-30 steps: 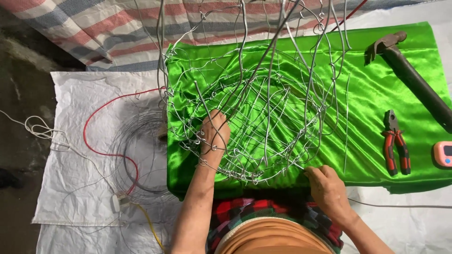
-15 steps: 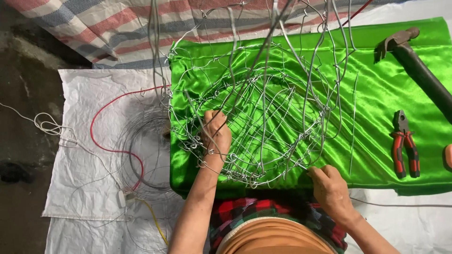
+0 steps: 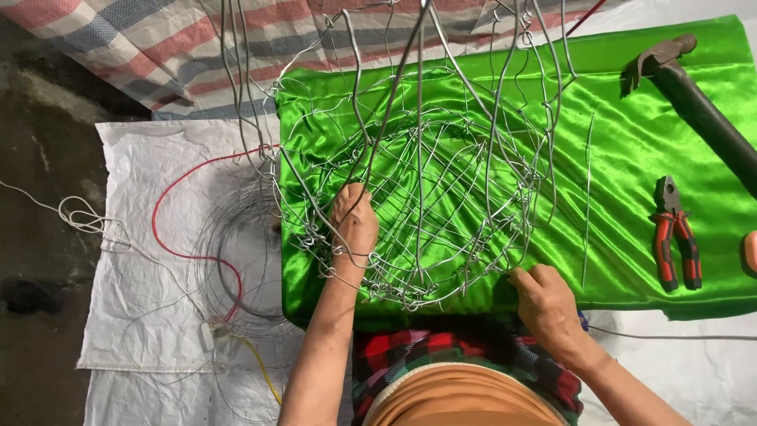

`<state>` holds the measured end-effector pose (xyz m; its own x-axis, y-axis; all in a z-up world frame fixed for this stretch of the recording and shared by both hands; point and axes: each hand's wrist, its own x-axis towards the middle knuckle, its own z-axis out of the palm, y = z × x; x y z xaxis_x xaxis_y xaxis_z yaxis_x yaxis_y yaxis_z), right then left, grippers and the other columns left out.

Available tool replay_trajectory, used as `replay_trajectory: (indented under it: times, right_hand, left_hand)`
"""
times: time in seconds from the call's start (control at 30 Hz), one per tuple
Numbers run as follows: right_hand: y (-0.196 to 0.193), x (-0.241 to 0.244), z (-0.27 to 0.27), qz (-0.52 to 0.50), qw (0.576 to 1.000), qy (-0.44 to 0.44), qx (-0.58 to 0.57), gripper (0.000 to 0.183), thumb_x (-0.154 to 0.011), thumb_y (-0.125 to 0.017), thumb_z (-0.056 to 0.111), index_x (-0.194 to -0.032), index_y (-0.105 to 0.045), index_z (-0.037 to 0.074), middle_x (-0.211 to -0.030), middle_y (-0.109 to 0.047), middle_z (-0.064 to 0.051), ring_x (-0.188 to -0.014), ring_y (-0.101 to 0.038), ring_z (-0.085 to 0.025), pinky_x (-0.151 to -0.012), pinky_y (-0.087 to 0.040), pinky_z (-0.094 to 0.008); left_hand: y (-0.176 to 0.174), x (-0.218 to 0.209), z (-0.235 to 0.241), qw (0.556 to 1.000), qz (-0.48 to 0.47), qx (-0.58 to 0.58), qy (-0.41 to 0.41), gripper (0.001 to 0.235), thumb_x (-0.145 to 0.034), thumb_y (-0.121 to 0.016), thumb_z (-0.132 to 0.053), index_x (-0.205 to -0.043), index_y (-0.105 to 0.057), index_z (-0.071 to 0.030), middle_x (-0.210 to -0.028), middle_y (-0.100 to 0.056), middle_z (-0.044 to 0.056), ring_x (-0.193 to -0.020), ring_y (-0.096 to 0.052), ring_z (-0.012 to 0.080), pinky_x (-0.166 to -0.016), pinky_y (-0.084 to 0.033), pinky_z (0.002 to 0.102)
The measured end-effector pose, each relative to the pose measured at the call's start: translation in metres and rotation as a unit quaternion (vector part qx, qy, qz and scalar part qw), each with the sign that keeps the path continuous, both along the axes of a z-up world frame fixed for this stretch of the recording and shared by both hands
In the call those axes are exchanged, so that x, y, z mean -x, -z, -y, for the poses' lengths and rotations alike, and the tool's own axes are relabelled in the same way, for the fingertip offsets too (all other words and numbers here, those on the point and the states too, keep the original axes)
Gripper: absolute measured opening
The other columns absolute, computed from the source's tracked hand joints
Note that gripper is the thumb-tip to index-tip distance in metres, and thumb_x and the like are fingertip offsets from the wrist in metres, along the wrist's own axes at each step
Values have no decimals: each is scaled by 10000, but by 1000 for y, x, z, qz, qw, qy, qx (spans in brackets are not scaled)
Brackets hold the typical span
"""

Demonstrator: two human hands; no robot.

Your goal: The person is manually weaving and twisting thin metal wires to create a circular wire structure, likely a basket or cage, on a table covered with a green cloth.

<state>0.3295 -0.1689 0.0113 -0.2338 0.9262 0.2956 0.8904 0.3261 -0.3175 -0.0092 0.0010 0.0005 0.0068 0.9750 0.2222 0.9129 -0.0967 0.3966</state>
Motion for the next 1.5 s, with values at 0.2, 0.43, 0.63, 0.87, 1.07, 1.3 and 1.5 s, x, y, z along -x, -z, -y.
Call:
replay_trajectory:
  times: [0.2,0.43,0.63,0.87,1.07,1.3,1.5]
  right_hand:
    - [-4,2,10,-8,999,-8,39,61,-990,-603,38,-1000,-642,84,-667,-357,-36,-594,-331,-219,-465,-262,-392]
    - [-16,3,11,-19,996,5,87,78,-981,-606,39,-989,-650,103,-678,-392,-24,-623,-354,-192,-481,-283,-362]
    - [-19,3,10,-22,998,3,65,139,-983,-620,72,-1111,-663,103,-695,-418,-54,-612,-369,-221,-476,-307,-390]
    - [-19,4,8,-15,996,6,86,128,-975,-629,53,-1089,-687,64,-692,-444,-48,-609,-380,-201,-470,-305,-369]
    - [-9,1,8,-24,997,7,80,69,-981,-621,43,-1030,-664,67,-701,-415,-48,-619,-366,-212,-476,-288,-377]
    - [6,-1,5,-15,996,12,85,92,-984,-569,-7,-981,-615,72,-703,-386,-59,-622,-352,-231,-479,-268,-392]
    - [10,6,1,-10,999,-7,48,69,-1002,-547,34,-1026,-597,76,-677,-372,-76,-586,-339,-251,-468,-249,-415]
  left_hand:
    - [9,4,-3,999,34,30,-14,70,-1035,-560,-105,-995,-579,-50,-990,-669,157,-881,-662,310,-685,-554,400]
    - [4,2,-1,999,38,22,-25,81,-1012,-614,-101,-968,-628,-34,-934,-688,159,-806,-672,290,-597,-557,377]
    - [-35,-13,38,997,76,-7,-10,314,-940,-682,-63,-1222,-576,23,-1305,-568,233,-1159,-612,389,-990,-566,469]
    - [-48,-6,67,991,79,51,91,404,-825,-802,-443,-1131,-795,-180,-1336,-589,227,-1271,-455,403,-1021,-369,593]
    - [-39,-7,64,988,77,32,132,465,-698,-916,-374,-1098,-819,-158,-1311,-587,178,-1281,-435,343,-1009,-369,567]
    - [-27,-4,61,989,37,30,139,441,-642,-932,-419,-1048,-823,-286,-1292,-631,46,-1269,-469,288,-954,-278,495]
    - [-25,-6,62,991,51,19,124,412,-652,-917,-442,-1028,-823,-303,-1257,-631,25,-1237,-485,280,-936,-266,466]
